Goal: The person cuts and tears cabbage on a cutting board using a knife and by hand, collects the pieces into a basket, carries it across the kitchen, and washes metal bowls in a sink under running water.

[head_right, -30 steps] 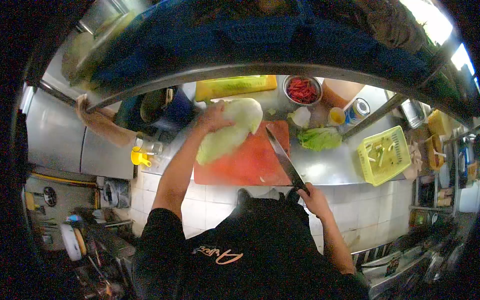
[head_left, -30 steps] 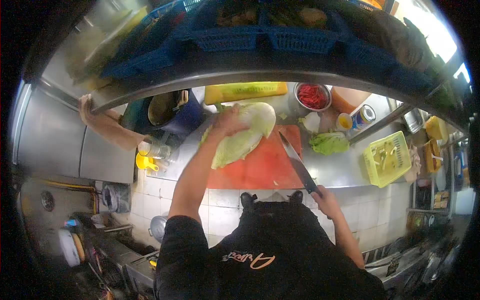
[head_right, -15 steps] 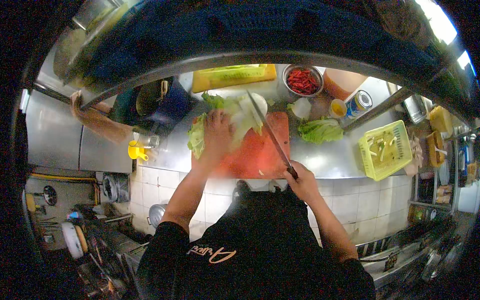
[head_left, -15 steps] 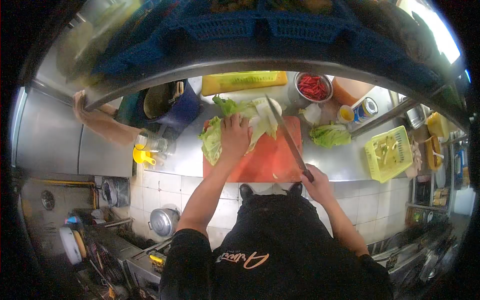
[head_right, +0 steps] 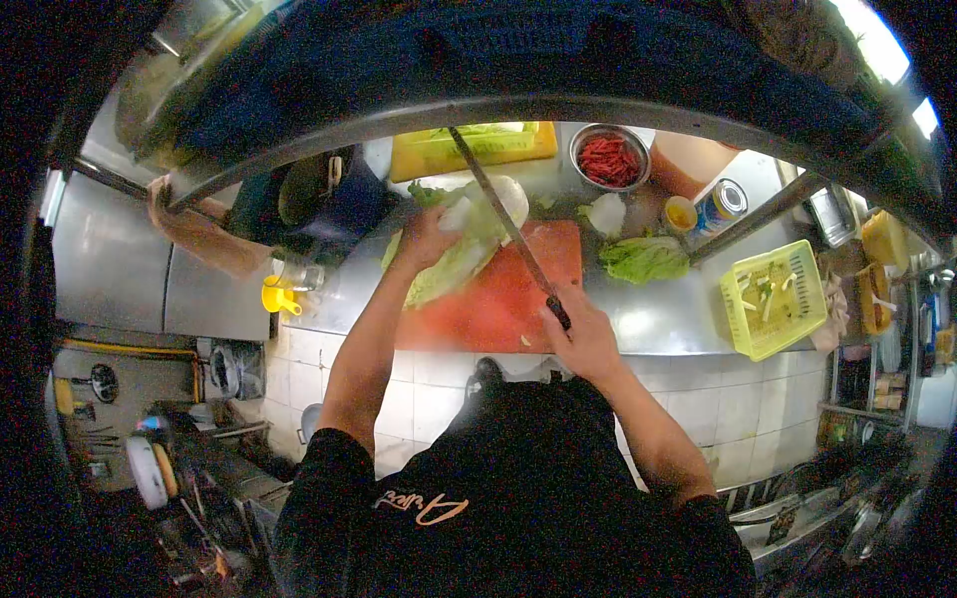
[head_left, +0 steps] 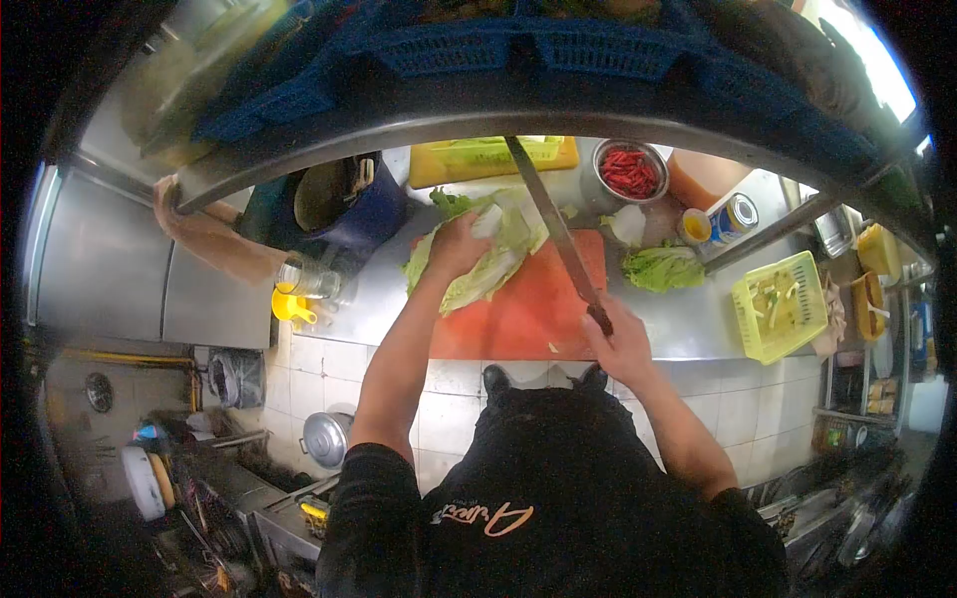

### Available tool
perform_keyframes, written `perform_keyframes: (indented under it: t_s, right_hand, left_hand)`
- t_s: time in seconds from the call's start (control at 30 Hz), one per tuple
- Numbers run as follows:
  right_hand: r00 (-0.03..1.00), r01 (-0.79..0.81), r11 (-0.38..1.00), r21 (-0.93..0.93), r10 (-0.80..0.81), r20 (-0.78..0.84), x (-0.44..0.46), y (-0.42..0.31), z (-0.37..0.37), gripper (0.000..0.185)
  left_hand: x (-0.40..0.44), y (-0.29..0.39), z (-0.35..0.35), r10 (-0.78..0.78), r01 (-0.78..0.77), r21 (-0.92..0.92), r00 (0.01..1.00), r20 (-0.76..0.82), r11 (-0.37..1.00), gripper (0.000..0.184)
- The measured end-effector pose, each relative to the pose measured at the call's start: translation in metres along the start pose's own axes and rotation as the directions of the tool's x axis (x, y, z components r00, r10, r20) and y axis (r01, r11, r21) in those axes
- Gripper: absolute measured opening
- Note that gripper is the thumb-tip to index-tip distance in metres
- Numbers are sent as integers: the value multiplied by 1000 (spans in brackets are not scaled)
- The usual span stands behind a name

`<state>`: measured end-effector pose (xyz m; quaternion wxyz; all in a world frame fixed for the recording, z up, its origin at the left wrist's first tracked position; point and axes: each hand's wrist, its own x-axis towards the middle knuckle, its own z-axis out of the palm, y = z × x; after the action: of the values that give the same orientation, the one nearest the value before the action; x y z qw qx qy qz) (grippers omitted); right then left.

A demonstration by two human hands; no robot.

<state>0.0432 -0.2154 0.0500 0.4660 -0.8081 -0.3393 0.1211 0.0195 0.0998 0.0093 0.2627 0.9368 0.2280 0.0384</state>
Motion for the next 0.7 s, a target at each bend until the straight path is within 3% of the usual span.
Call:
perform_keyframes:
  t_s: [0.07, 0.17, 0.33, 0.43, 0.53, 0.6, 0.67, 0.7]
  right_hand:
    - [999, 39, 996, -82, -36, 34, 4, 28, 22, 39]
    - [957, -26, 974, -224, 89, 276, 11, 61, 36, 40]
    - [987, -134, 989, -54, 138, 77, 1, 15, 4, 35]
    - [985, -157, 987, -7, 158, 67, -3, 31, -6, 33]
    - [953, -293, 956, -7, 293, 72, -21, 50, -6, 30]
    - [913, -401, 916, 7, 399, 84, -39, 57, -9, 27]
    - [876, -474, 881, -13, 473, 95, -53, 58, -11, 26]
    - [854, -512, 859, -20, 511, 100, -60, 58, -11, 25]
  left_hand:
    - [4, -1, 1, -24, 24, -7, 1000, 13, 1000, 51]
    - [3, -4, -6, -37, 35, -92, 999, -29, 995, 52]
    - [-23, 1, -37, -23, 21, -343, 1000, 0, 939, 57]
    - [-57, 11, 36, 263, -221, -197, 939, 222, 955, 57]
    - [-43, -30, 86, 189, -190, 38, 981, 35, 981, 50]
    - [-28, -20, 51, -1, -2, 69, 999, 47, 998, 48]
    - [-12, -28, 31, -42, 56, 172, 995, -87, 983, 47]
    - [-14, -25, 31, 25, 1, 221, 993, -112, 975, 46]
